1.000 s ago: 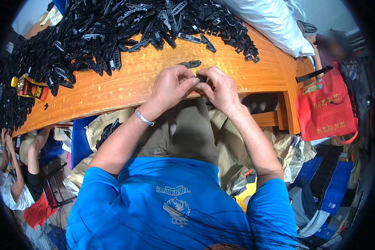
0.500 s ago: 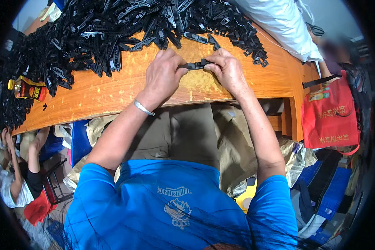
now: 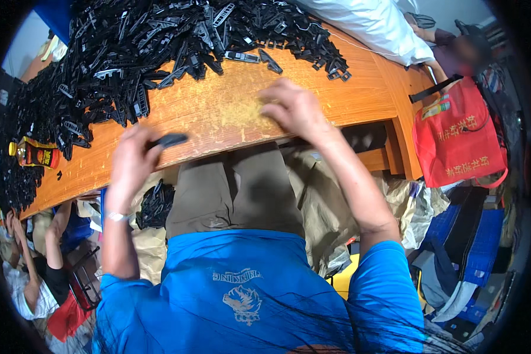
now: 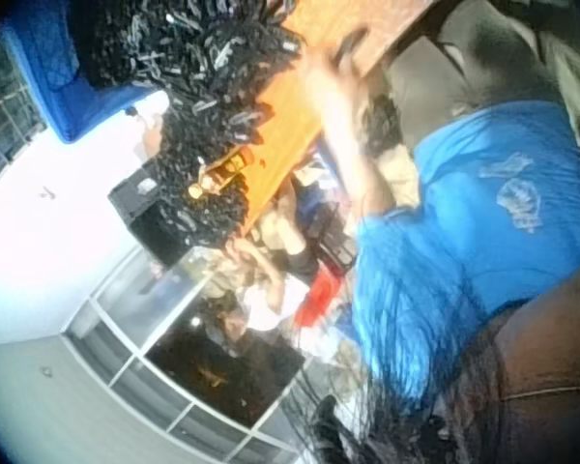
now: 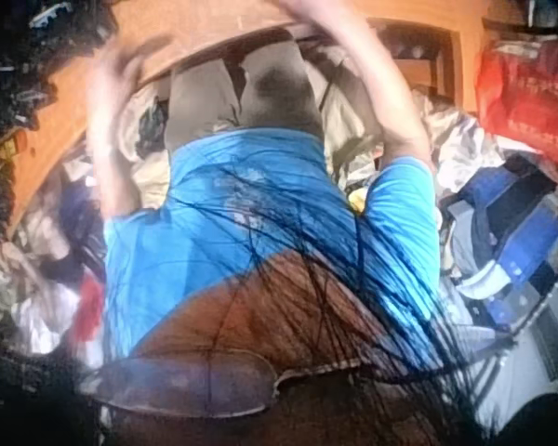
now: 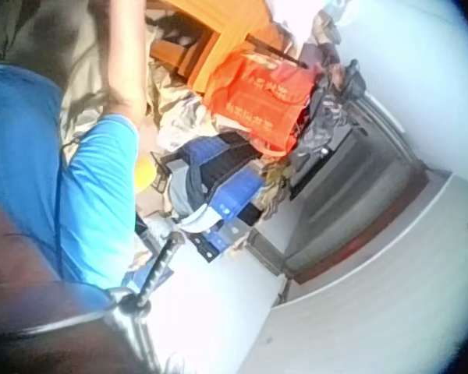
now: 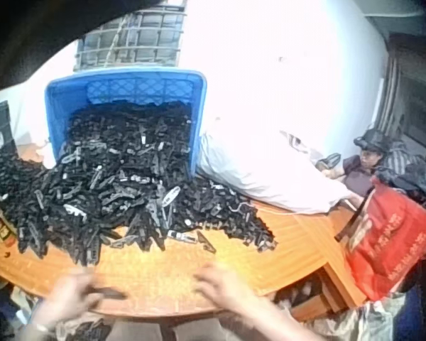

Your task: Assembling small black plastic clips by snapping pieces together on a wooden table.

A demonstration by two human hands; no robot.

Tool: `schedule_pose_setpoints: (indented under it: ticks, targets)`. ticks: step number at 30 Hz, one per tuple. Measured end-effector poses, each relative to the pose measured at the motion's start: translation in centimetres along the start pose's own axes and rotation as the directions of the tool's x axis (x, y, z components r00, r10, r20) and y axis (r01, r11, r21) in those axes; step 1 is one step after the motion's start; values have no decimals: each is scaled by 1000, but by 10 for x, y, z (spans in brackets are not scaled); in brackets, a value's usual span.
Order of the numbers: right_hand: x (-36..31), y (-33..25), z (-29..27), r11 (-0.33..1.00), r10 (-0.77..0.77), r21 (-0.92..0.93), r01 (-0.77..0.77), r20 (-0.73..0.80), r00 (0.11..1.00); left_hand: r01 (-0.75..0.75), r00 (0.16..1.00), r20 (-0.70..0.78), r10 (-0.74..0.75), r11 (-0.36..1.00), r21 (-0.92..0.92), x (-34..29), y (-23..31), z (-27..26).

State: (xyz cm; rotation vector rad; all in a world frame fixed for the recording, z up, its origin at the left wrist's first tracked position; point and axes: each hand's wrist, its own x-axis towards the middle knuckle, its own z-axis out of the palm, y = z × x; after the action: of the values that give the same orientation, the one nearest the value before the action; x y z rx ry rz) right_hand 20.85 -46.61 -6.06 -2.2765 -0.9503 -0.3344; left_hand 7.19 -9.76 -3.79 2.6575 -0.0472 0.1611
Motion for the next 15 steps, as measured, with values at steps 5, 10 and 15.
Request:
schedule_pose_setpoints:
  ticks: [5, 10, 15]
  targets:
    - [-33, 78, -68, 851, 222, -444, -281, -179, 958, -64, 996, 68, 62, 997, 39, -29, -11, -64]
    - [-23, 111, -85, 759, 295, -604, -241, -10, 955, -375, 925, -78, 371, 926, -37, 69, 70, 11]
    - [-1, 111, -93, 794, 271, -592, -138, 141, 952, -597, 771, -161, 616, 787, 154, 167, 137, 99]
